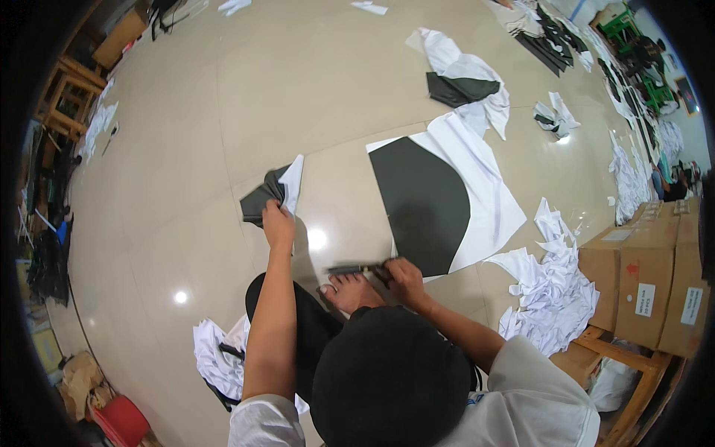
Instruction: The person sits on the floor and uses scissors to cut a dark green fabric piece along a white paper template. The person holds the fabric steady with one hand while cutting with the other, following the template's curved outline.
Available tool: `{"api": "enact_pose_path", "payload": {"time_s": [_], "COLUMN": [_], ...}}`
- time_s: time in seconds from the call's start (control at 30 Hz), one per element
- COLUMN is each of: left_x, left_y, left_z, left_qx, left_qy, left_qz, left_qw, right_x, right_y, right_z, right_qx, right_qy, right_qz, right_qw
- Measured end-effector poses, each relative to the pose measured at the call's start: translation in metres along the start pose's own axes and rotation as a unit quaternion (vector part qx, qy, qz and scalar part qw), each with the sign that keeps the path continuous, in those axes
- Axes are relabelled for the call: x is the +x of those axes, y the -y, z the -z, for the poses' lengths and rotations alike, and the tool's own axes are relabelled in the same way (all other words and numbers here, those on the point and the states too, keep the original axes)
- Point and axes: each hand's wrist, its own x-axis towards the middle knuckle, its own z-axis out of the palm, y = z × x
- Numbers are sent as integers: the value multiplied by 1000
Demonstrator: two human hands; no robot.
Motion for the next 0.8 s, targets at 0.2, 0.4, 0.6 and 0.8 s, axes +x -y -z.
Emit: {"api": "enact_pose_path", "payload": {"time_s": [0.2, 0.4, 0.6, 0.8], "left_x": [3, 56, 41, -60], "left_y": [-123, -413, -483, -300], "left_z": [-15, 20, 19, -82], "left_qx": [-326, -450, -357, -132], "left_qy": [190, 207, 160, 288], "left_qz": [72, -152, -206, -284], "left_qw": [923, 855, 897, 905], "right_x": [-75, -119, -164, -237], "right_y": [19, -3, 3, -27], "right_z": [73, 128, 152, 163], "right_qx": [50, -9, 13, -35], "right_qy": [38, -61, -170, -186], "right_qz": [-320, -412, -473, -564], "right_qw": [945, 909, 864, 804]}}
